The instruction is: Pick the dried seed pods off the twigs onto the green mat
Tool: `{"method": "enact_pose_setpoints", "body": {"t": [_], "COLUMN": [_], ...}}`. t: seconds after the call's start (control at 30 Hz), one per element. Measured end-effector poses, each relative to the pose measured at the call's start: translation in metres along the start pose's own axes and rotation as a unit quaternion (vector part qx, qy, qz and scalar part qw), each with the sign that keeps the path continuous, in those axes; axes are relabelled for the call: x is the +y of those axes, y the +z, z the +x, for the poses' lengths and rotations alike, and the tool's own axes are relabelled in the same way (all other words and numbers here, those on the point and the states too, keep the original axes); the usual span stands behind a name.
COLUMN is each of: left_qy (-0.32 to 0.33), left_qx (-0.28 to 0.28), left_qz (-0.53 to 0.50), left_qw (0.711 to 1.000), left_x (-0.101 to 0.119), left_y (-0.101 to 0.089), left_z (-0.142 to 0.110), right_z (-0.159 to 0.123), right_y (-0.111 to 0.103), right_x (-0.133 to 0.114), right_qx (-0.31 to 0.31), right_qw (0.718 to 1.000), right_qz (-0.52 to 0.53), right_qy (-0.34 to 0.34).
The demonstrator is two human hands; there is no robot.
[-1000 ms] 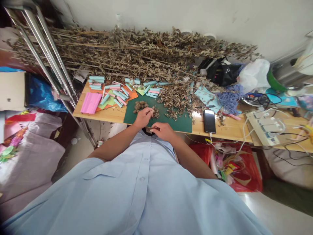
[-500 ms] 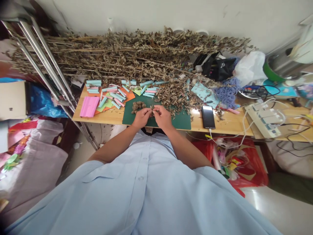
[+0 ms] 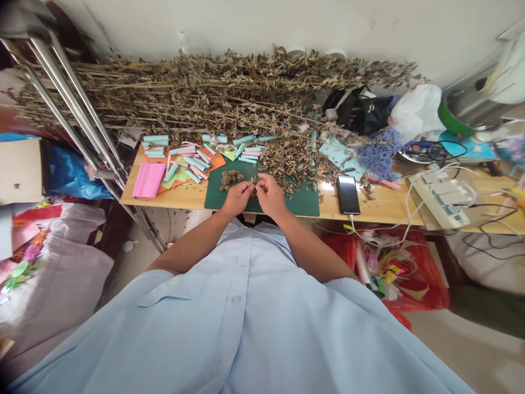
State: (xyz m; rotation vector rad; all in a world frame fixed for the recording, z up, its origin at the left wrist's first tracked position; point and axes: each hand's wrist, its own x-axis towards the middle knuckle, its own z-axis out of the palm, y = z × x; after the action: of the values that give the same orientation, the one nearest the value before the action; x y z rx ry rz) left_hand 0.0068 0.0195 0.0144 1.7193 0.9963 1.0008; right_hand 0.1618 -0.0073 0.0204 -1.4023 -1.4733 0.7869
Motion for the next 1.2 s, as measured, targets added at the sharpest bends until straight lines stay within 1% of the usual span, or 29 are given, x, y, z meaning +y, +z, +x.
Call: {"method": "enact_pose_setpoints", "body": {"t": [0.17, 0.43, 0.63, 0.77, 0.9, 1.07, 1.2], "left_qy": [0.005, 0.005, 0.002, 0.005, -0.011, -0.023, -0.032], "left_qx": [-0.001, 0.009, 0.008, 0.012, 0.024, 0.04, 0.043], "left_qz": [-0.004, 0.007, 0.025, 0.034, 0.04, 0.033, 0.021], "left_qw": [1.0, 1.0, 1.0, 0.999, 0.999, 0.998, 0.998], "left_x": [-0.003, 0.0, -0.001, -0.003, -0.005, -0.003, -0.002], "left_y": [0.0, 0.001, 0.002, 0.002, 0.002, 0.001, 0.0], "left_z": [0.0, 0.0, 0.0, 0.0, 0.001, 0.001, 0.001], "right_z": [0.0, -0.001, -0.001, -0.001, 0.0, -0.001, -0.014], "right_y": [0.002, 0.003, 0.005, 0.006, 0.003, -0.005, -0.014], "right_x": [0.002, 0.002, 0.006, 0.009, 0.007, -0.005, -0.012], "right_qx": [-0.002, 0.002, 0.002, 0.012, 0.022, -0.009, -0.049], "right_qw": [1.0, 1.0, 0.999, 0.999, 0.997, 0.993, 0.993], "right_qz": [0.018, 0.007, 0.032, 0.048, 0.065, 0.088, 0.084], "right_qy": [0.009, 0.009, 0.02, 0.023, 0.043, 0.075, 0.072]}}
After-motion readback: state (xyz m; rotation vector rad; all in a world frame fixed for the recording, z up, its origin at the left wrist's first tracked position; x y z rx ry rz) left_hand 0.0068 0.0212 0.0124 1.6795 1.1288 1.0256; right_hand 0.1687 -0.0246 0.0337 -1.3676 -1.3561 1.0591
